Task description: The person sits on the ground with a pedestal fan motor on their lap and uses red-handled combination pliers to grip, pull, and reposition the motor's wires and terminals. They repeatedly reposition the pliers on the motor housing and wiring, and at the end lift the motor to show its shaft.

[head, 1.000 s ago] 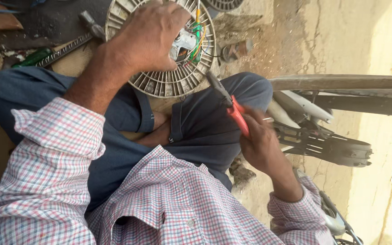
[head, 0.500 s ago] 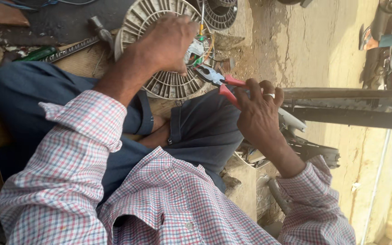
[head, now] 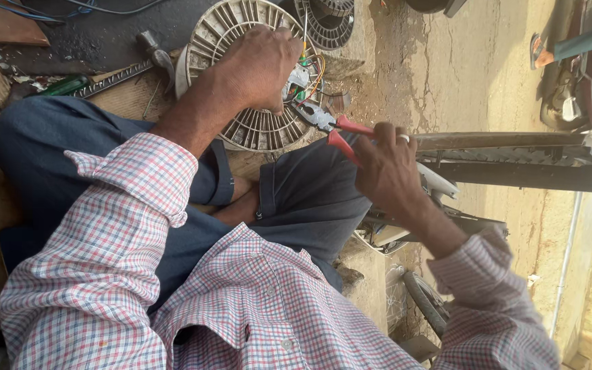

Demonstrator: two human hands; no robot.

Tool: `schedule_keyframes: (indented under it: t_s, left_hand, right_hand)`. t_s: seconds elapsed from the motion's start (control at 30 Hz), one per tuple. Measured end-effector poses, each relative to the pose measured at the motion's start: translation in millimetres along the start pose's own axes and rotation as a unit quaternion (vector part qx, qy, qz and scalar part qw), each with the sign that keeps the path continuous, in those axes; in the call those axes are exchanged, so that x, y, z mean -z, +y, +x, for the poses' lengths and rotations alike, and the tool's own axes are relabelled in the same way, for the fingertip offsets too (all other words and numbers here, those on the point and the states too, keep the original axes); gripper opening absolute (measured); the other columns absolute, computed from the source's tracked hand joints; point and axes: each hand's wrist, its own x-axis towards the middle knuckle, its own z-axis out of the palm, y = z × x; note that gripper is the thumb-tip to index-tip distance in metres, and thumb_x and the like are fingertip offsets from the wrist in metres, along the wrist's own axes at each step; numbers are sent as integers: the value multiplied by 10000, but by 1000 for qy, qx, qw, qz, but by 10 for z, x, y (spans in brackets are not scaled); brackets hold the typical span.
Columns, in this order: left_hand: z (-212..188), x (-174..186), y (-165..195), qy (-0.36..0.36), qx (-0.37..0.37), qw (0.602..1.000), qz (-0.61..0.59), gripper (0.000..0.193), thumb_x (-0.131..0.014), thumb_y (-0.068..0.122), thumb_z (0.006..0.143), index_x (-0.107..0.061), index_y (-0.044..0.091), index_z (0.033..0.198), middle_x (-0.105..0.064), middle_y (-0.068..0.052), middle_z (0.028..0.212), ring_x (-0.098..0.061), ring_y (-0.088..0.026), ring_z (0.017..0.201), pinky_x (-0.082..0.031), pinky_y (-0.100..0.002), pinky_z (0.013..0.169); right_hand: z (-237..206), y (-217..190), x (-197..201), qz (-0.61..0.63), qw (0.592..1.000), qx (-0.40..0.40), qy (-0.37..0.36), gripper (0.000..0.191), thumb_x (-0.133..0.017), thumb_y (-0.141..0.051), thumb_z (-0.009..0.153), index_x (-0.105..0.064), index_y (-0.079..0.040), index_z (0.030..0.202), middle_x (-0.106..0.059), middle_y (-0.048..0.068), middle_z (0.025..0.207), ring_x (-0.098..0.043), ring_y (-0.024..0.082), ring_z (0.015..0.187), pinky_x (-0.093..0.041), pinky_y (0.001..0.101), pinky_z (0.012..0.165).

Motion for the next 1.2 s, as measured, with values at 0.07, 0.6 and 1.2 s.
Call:
schedule_keyframes:
  t_s: [0.07,0.6,1.2]
  left_hand:
    - [-6,9,3,6,-1,1000,-6,832,-957,320,637,-571,-75,1260,-624,-192,1103,-644,-321,1012,-498,-426,1016]
    - [32,-27,69,36,30,999,-15,794,-949,308,619,-597,-93,1206,-624,-214,1124,-638,-306,999,-469,-436,1038]
    - [19,-139,-17,56,33,997,-28,1075,-1001,620,466,-604,-80,1178,-638,-246,1102,-639,-393,1020,-520,-471,967]
  right_hand:
    - [117,192,-25,-7,999,46,4,145,-636,-142,932,-673,-94,1064,-494,188,1113,-561,390,1005,-432,542,878]
    - [193,250,-16,-14,998,48,39,360,-641,-251,982,-642,-196,1338,-498,159,1203,-567,369,1082,-418,579,936]
    - [-119,-319,-346,79,991,-90,56,549,-697,-243,922,-533,-142,1437,-483,178,1248,-524,412,1153,-367,612,924]
